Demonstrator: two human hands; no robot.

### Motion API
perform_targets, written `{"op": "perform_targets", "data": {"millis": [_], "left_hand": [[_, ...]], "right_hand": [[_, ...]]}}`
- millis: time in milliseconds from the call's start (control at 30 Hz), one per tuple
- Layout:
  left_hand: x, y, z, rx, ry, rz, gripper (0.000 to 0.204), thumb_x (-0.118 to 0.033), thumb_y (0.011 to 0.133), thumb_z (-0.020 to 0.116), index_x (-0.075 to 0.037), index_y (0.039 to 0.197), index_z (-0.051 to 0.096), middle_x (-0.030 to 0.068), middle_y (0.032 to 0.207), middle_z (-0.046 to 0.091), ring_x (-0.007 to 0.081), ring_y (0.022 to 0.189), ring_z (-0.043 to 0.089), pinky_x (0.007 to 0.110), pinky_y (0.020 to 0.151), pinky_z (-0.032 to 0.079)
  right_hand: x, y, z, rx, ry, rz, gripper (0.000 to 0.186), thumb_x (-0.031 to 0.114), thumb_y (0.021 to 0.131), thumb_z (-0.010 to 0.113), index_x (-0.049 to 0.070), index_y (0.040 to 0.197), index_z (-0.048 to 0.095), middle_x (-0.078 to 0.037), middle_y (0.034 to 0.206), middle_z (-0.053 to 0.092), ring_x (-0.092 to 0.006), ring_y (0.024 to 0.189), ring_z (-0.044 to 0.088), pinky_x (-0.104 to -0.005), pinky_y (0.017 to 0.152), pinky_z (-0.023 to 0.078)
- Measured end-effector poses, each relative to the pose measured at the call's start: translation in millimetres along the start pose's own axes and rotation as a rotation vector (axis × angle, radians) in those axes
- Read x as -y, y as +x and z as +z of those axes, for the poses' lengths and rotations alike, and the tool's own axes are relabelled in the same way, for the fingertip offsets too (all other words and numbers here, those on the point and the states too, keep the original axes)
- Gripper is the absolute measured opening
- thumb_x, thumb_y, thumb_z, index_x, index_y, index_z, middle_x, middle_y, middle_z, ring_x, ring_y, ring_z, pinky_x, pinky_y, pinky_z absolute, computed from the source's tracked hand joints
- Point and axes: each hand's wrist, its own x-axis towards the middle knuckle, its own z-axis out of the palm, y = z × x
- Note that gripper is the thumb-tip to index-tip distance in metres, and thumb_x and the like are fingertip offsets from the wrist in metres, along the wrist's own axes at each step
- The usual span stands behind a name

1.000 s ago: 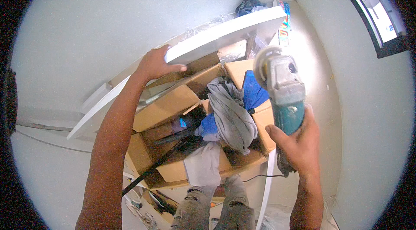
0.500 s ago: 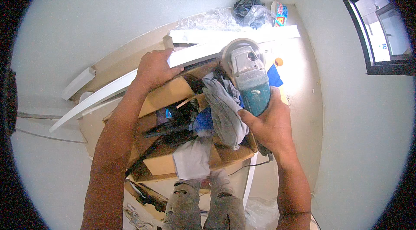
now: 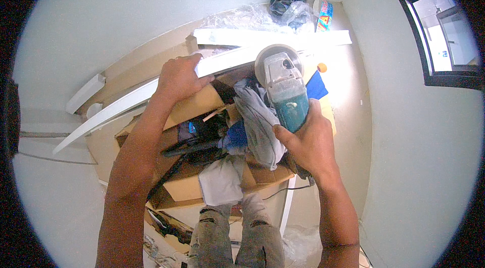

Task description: The person uses an angle grinder to smooth the edges of white molding pieces. They hold the molding with one hand and operate the grinder with the other, moving along the length of the pieces.

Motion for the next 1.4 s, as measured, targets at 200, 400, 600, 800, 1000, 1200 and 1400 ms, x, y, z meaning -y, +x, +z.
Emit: {"op": "perform_targets", "data": {"millis": [200, 400, 600, 800, 1000, 1200, 1400], "left_hand": [[-1, -2, -3, 0.015, -0.003, -0.010, 0.055, -0.053, 0.082, 0.081, -0.007, 0.110, 0.069, 0.0192, 0.091, 0.075, 0.0394, 0.090, 0.074, 0.052, 0.082, 0.057], [-4, -6, -9, 0.034, 0.050, -0.011, 0.048, -0.044, 0.084, 0.081, -0.005, 0.110, 0.072, 0.0164, 0.098, 0.077, 0.0352, 0.093, 0.075, 0.046, 0.082, 0.060], [-6, -8, -14, 0.068, 0.026, -0.036, 0.046, -0.044, 0.085, 0.081, -0.006, 0.109, 0.072, 0.0158, 0.096, 0.077, 0.0345, 0.092, 0.075, 0.046, 0.082, 0.060], [-3, -9, -11, 0.070, 0.050, -0.029, 0.048, -0.047, 0.086, 0.080, -0.006, 0.111, 0.072, 0.0159, 0.097, 0.077, 0.0345, 0.092, 0.076, 0.046, 0.082, 0.060], [-6, -6, -13, 0.050, 0.001, -0.044, 0.071, -0.068, 0.084, 0.072, -0.005, 0.116, 0.073, 0.0183, 0.101, 0.077, 0.0348, 0.094, 0.076, 0.046, 0.084, 0.060], [-46, 27, 2, -0.134, -0.079, 0.063, 0.095, -0.088, 0.081, 0.058, 0.000, 0.108, 0.076, 0.0212, 0.099, 0.077, 0.0378, 0.095, 0.076, 0.047, 0.084, 0.060], [-77, 58, 3, 0.071, -0.090, 0.030, 0.099, -0.095, 0.078, 0.054, 0.000, 0.090, 0.079, 0.0202, 0.087, 0.076, 0.0359, 0.088, 0.076, 0.047, 0.079, 0.060]], "right_hand": [[-3, 0, 0, -0.045, 0.020, -0.006, 0.065, 0.025, 0.074, 0.088, -0.009, 0.119, 0.056, -0.031, 0.096, 0.073, -0.0438, 0.092, 0.075, -0.0474, 0.085, 0.058], [0, -2, 0, -0.059, 0.033, 0.003, 0.064, 0.024, 0.074, 0.088, -0.009, 0.119, 0.057, -0.031, 0.097, 0.073, -0.0424, 0.092, 0.076, -0.0469, 0.085, 0.058], [1, -4, 2, -0.021, 0.040, 0.049, 0.063, 0.024, 0.074, 0.088, -0.008, 0.119, 0.057, -0.030, 0.098, 0.074, -0.0414, 0.093, 0.076, -0.0463, 0.086, 0.058], [-3, -6, 1, -0.071, 0.059, 0.034, 0.061, 0.022, 0.074, 0.087, -0.007, 0.119, 0.058, -0.029, 0.102, 0.073, -0.0404, 0.095, 0.076, -0.0465, 0.088, 0.058], [-4, -18, -8, -0.086, 0.095, 0.105, 0.060, 0.021, 0.075, 0.087, -0.005, 0.120, 0.059, -0.026, 0.104, 0.073, -0.0371, 0.097, 0.074, -0.0442, 0.090, 0.056], [-14, -36, -22, -0.185, 0.235, 0.100, 0.057, 0.020, 0.075, 0.087, -0.005, 0.119, 0.060, -0.020, 0.100, 0.072, -0.0280, 0.091, 0.071, -0.0411, 0.087, 0.055], [-24, -46, -37, -0.227, 0.265, 0.127, 0.056, 0.019, 0.076, 0.087, -0.005, 0.119, 0.060, -0.016, 0.099, 0.071, -0.0230, 0.088, 0.068, -0.0386, 0.085, 0.055]]}}
